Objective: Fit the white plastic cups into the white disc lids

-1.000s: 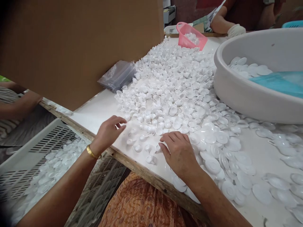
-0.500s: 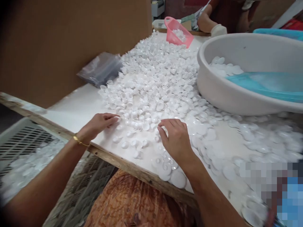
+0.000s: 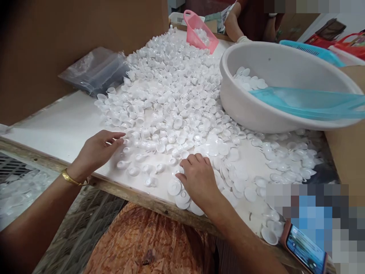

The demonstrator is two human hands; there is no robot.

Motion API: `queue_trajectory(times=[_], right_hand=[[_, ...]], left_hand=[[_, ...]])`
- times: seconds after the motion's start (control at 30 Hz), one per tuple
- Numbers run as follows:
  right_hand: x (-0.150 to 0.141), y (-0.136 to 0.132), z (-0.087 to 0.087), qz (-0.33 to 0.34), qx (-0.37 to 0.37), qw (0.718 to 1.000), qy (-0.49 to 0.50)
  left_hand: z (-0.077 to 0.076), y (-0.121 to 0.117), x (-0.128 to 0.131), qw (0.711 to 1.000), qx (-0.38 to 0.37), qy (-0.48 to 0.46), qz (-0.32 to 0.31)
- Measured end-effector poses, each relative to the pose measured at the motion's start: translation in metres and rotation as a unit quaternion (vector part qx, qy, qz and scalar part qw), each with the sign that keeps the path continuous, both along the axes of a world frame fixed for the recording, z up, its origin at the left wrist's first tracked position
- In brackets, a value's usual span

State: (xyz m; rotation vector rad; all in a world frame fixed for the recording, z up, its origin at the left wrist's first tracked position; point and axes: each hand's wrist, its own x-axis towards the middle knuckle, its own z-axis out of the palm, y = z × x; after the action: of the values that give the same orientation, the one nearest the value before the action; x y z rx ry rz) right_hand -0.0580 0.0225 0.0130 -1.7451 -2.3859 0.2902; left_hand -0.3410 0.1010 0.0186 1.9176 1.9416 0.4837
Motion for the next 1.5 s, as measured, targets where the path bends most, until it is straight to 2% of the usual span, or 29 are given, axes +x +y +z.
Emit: queue_trajectory(times=[0.07,0.17,0.3,0.37,0.43,0.53,0.6,0.67,0.73,0.8,0.83,0.87,0.93,0.97,1.0,1.03,1.1,1.23,1.37,1.5], right_hand=[[0.002,0.001,0.000,0.001,-0.011,1.000,0.010],[0.011,0.003,0.007,-0.011,-0.041,0.997,0.070],[0.013,0.004,0.019,-0.086,-0.110,0.970,0.199],[0.001,0.006,0.024,-0.101,-0.156,0.941,0.284],[-0.020,0.011,0.027,-0.086,-0.223,0.899,0.367],[-0.054,0.025,0.026,-0.074,-0.322,0.826,0.457],[-0.073,0.035,0.021,-0.086,-0.355,0.790,0.493],[-0.086,0.042,0.016,-0.093,-0.365,0.773,0.511],[-0.095,0.046,0.012,-0.092,-0.365,0.770,0.516],[-0.102,0.048,0.011,-0.078,-0.354,0.782,0.507],[-0.105,0.048,0.010,-0.063,-0.332,0.804,0.490],[-0.107,0.048,0.010,-0.044,-0.288,0.838,0.461],[-0.111,0.048,0.008,0.017,-0.149,0.919,0.365],[-0.113,0.047,0.006,0.055,-0.076,0.948,0.304],[-0.115,0.046,0.005,0.092,-0.018,0.965,0.246],[-0.117,0.046,0.003,0.122,0.021,0.973,0.195],[-0.123,0.046,0.000,0.150,0.050,0.979,0.127],[-0.136,0.053,-0.001,0.135,0.065,0.987,0.066],[-0.149,0.059,-0.002,0.136,0.048,0.988,0.059],[-0.162,0.061,-0.009,0.119,0.021,0.986,0.117]], left_hand=[[0.002,-0.007,0.005,0.999,0.035,0.008,-0.017],[0.003,-0.013,0.005,0.998,0.050,0.009,-0.026],[0.004,-0.015,-0.010,0.999,0.044,-0.012,0.024],[0.008,-0.018,-0.015,0.996,0.020,-0.062,0.055],[0.013,-0.023,-0.012,0.987,-0.036,-0.147,0.057],[0.020,-0.035,0.001,0.953,-0.127,-0.273,0.011],[0.021,-0.043,0.011,0.940,-0.148,-0.306,-0.014],[0.020,-0.049,0.018,0.933,-0.160,-0.322,-0.027],[0.018,-0.052,0.020,0.920,-0.178,-0.347,-0.034],[0.016,-0.051,0.017,0.912,-0.184,-0.365,-0.022],[0.015,-0.050,0.013,0.917,-0.173,-0.359,-0.004],[0.015,-0.047,0.008,0.928,-0.146,-0.342,0.024],[0.013,-0.041,-0.004,0.957,-0.059,-0.272,0.082],[0.012,-0.037,-0.010,0.968,-0.013,-0.228,0.100],[0.011,-0.033,-0.015,0.976,0.024,-0.188,0.106],[0.009,-0.029,-0.018,0.981,0.046,-0.157,0.101],[0.004,-0.022,-0.021,0.988,0.059,-0.127,0.072],[-0.006,-0.011,-0.017,0.992,0.070,-0.093,0.041],[-0.012,-0.010,-0.016,0.995,0.080,-0.063,0.017],[-0.013,-0.015,-0.023,0.996,0.083,-0.041,0.012]])
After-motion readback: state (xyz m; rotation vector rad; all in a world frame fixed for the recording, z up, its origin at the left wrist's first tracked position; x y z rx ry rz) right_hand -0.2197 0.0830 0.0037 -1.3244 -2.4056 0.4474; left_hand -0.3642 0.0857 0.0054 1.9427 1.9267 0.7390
